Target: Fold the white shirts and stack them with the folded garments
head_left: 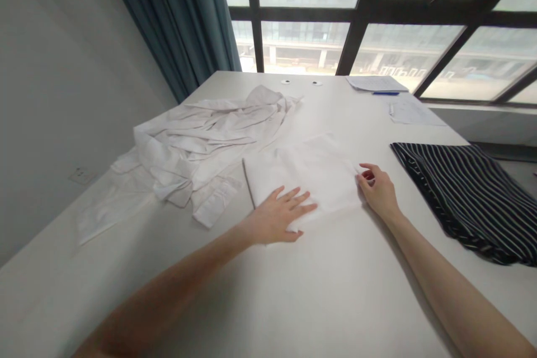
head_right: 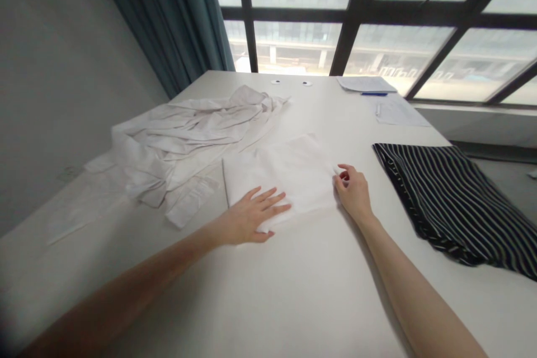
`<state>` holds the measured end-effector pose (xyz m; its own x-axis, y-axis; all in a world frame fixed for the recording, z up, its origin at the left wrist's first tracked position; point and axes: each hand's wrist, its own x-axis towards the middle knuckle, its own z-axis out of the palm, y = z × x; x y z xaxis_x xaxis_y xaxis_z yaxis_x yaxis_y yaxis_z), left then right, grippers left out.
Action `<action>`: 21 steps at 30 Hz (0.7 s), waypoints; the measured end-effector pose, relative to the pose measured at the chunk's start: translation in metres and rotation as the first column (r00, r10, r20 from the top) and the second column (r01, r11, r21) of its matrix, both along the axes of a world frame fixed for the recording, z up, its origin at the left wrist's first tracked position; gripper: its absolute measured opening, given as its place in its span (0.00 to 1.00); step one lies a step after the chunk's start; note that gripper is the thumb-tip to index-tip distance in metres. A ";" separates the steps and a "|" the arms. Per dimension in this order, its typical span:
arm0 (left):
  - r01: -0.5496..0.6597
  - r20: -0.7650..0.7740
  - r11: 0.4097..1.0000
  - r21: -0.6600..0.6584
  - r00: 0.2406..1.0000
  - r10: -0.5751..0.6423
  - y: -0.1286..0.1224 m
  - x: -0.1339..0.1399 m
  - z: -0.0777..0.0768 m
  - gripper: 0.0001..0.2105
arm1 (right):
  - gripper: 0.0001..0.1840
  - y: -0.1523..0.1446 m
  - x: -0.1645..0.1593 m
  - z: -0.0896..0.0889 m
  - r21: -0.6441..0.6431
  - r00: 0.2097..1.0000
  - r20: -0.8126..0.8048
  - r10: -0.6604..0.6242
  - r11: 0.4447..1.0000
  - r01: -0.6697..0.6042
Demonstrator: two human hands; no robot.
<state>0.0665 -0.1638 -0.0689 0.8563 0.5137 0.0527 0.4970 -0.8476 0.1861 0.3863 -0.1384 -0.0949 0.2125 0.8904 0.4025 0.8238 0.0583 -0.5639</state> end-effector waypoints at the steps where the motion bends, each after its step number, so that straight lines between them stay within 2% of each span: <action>1: -0.029 0.012 1.000 0.003 1.000 0.029 0.008 -0.005 0.000 0.29 | 0.20 0.000 0.000 0.000 -0.007 1.000 0.006 0.004 1.000 -0.004; 6: -0.176 0.081 0.984 0.001 0.981 0.175 0.036 -0.028 0.000 0.21 | 0.18 -0.002 -0.003 0.003 -0.036 0.996 0.001 0.085 0.996 -0.085; 12: -0.127 0.100 0.989 -0.076 0.986 0.135 0.040 -0.035 0.003 0.22 | 0.22 -0.003 -0.005 0.004 -0.025 0.987 -0.065 0.145 0.989 -0.147; 16: -0.129 0.111 0.979 -0.158 0.983 0.147 0.041 -0.035 0.006 0.19 | 0.23 -0.002 -0.005 0.005 -0.034 0.987 -0.076 0.138 0.989 -0.141; 21: -0.141 0.133 0.946 -0.293 0.973 0.186 0.043 -0.035 0.013 0.20 | 0.23 -0.004 -0.005 0.009 -0.081 0.972 -0.212 0.105 0.989 -0.125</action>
